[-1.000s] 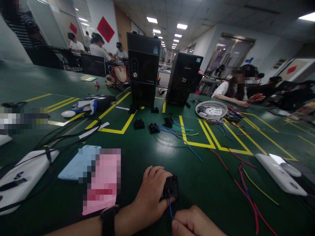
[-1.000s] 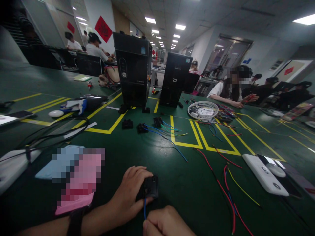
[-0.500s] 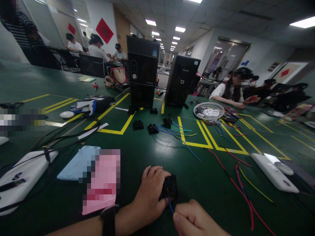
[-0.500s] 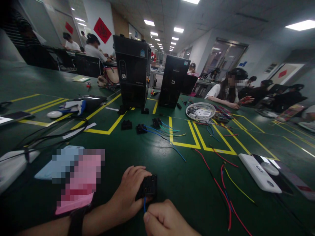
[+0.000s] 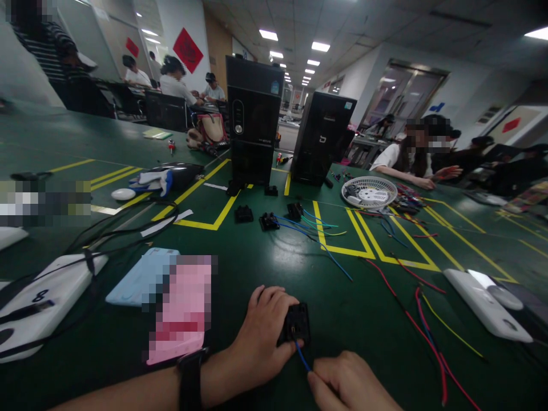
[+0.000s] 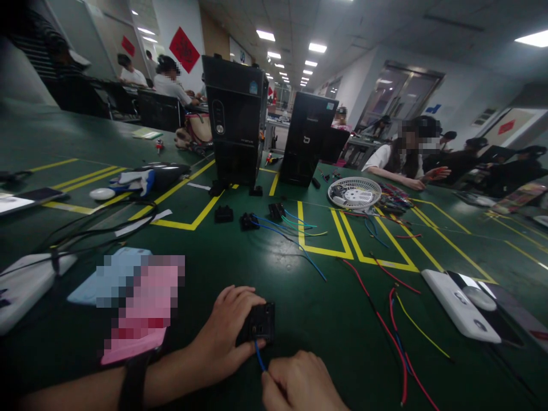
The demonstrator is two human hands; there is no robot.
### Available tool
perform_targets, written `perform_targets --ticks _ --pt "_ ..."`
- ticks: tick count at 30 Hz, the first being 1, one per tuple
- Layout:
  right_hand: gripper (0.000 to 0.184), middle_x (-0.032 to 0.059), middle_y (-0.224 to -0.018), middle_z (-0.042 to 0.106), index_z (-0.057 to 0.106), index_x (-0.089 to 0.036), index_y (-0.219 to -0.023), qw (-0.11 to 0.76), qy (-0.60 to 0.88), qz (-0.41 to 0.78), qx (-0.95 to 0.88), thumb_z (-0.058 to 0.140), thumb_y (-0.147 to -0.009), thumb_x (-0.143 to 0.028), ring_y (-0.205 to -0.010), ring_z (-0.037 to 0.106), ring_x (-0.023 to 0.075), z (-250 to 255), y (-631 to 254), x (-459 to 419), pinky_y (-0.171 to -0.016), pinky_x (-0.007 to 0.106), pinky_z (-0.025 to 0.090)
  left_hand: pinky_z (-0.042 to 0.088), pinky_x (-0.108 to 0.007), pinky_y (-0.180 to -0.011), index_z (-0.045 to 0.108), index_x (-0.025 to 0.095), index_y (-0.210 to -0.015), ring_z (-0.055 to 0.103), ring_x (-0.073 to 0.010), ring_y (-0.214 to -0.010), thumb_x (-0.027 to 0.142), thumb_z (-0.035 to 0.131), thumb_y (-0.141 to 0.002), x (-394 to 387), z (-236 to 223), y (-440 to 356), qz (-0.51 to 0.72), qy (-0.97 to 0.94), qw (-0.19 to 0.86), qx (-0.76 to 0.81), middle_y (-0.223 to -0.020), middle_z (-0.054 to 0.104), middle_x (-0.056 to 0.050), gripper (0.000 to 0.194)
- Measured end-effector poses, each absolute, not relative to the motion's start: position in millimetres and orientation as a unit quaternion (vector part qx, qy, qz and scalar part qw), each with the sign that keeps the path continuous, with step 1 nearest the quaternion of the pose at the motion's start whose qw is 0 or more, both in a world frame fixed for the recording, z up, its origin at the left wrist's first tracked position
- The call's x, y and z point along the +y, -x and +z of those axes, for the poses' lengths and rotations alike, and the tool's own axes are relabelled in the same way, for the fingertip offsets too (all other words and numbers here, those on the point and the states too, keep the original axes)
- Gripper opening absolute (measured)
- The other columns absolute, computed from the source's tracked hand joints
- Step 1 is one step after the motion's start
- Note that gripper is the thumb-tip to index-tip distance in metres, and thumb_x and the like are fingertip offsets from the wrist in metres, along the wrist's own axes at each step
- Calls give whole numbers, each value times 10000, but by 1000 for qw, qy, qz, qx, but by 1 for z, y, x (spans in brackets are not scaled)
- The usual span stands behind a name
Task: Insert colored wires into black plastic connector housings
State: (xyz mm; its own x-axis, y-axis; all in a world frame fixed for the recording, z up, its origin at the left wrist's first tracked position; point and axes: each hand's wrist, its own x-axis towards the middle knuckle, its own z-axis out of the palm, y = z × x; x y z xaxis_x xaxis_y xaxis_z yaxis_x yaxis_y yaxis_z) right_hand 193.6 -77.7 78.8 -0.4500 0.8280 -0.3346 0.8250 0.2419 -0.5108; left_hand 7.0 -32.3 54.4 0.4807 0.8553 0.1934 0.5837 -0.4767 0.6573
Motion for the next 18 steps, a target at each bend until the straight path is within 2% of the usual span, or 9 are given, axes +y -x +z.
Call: perform_targets --ticks 5,11,13,15,18 --pt "374 -44 -522 313 310 -203 -558 79 540 356 -759 323 -903 -348 -491 337 100 97 -198 -79 -486 259 201 225 -500 -1071 500 232 -1134 449 -282 -1199 162 710 -697 -33 53 -7 266 -822 256 434 -1146 586 -34 490" --pt "366 -62 -488 288 300 -214 -572 124 456 437 -765 334 -888 -394 -412 279 67 82 -178 -81 -416 227 171 217 -518 -1071 487 250 -1152 442 -292 -1212 134 702 -696 -34 50 -8 259 -826 246 435 -1162 589 -31 518" --pt "345 -63 -477 281 300 -205 -549 92 457 415 -782 387 -855 -338 -399 268 61 76 -173 -81 -419 226 165 213 -535 -1071 481 252 -1161 439 -305 -1218 167 694 -722 -33 49 -7 258 -828 244 433 -1168 590 -40 495" --pt "322 -57 -464 318 364 -187 -526 22 478 371 -796 446 -827 -269 -402 273 64 73 -172 -82 -435 238 162 213 -541 -1071 477 253 -1163 435 -311 -1223 187 692 -731 -32 49 -7 256 -830 246 430 -1175 587 -45 487" --pt "271 -14 -497 497 539 -178 -564 -87 509 279 -809 489 -821 -248 -437 339 91 78 -179 -81 -473 275 154 211 -539 -1071 474 247 -1158 435 -304 -1220 175 697 -723 -32 50 -6 250 -832 252 427 -1175 582 -39 494"
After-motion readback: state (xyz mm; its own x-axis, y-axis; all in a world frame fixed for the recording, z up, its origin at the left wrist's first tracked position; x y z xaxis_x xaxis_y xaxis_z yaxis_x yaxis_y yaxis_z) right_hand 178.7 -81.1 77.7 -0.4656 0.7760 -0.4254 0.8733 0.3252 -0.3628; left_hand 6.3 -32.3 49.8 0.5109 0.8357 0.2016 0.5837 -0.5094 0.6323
